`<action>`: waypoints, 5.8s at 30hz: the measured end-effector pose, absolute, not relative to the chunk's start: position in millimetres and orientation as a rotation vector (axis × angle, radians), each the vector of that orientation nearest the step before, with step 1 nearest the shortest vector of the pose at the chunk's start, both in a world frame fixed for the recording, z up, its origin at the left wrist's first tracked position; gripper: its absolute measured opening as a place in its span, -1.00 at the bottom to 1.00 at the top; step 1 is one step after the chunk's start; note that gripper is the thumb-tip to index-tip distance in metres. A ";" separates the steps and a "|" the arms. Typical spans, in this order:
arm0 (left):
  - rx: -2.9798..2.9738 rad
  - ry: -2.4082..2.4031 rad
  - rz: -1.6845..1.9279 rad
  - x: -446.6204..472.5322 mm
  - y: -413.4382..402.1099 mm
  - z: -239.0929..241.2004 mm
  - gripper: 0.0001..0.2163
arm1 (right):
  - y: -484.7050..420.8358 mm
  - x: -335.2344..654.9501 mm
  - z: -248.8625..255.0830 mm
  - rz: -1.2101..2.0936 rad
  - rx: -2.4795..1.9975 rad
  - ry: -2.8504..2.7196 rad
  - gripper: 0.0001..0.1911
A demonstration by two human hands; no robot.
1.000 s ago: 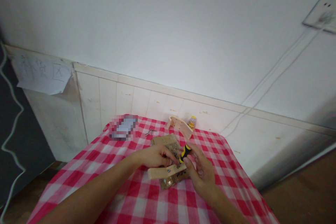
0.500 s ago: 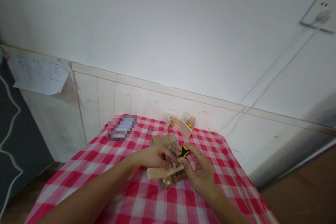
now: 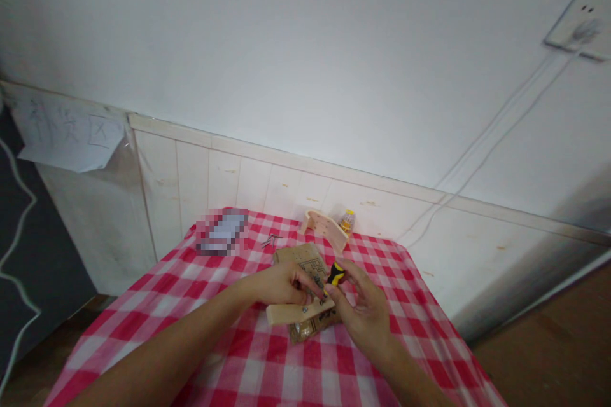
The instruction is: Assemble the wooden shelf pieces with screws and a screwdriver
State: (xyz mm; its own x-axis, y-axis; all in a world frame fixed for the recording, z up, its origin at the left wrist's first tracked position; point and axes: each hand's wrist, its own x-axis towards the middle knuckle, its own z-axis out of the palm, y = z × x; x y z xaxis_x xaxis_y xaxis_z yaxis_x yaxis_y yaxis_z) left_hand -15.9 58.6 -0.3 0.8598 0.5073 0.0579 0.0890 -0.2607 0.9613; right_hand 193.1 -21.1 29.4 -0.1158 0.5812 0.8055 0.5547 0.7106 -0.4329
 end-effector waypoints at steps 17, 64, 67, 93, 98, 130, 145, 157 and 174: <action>1.810 0.528 0.414 -14.3 55.5 0.9 -0.66 | -23.8 193.4 29.4 0.030 -0.928 -1.781 -0.57; 1.783 0.508 0.462 -12.8 55.6 -0.1 -0.72 | -25.1 192.7 29.9 0.026 -0.931 -1.747 -0.57; 1.789 0.518 0.450 -13.0 55.4 0.6 -0.71 | -24.6 192.5 30.1 -0.001 -0.926 -1.748 -0.56; 1.808 0.490 0.455 -13.3 57.1 -2.9 -0.68 | -28.4 193.0 19.4 -0.033 -0.943 -1.823 -0.49; 1.806 0.529 0.435 -13.6 56.5 -1.8 -0.69 | -27.0 193.3 19.2 -0.103 -0.962 -1.795 -0.55; 1.873 0.561 0.419 -14.1 55.3 2.1 -0.68 | -23.1 190.8 20.0 -0.164 -0.914 -1.764 -0.63; 1.839 0.537 0.434 -14.2 55.5 0.6 -0.71 | -22.6 192.5 19.2 -0.142 -0.935 -1.764 -0.59; 1.827 0.543 0.427 -13.6 56.5 -1.6 -0.70 | -28.4 195.5 16.3 0.023 -0.921 -1.803 -0.53; 1.828 0.533 0.445 -14.4 54.7 1.1 -0.71 | -23.7 195.0 19.3 -0.093 -0.886 -1.769 -0.55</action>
State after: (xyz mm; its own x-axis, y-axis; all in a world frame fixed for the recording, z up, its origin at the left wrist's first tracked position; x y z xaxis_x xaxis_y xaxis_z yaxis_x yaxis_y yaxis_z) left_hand -14.4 54.7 1.1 0.8267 0.5613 0.0400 0.1393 -0.2730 0.9519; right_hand 195.0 -23.7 19.3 -0.1186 0.5158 0.8485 0.6016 0.7172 -0.3519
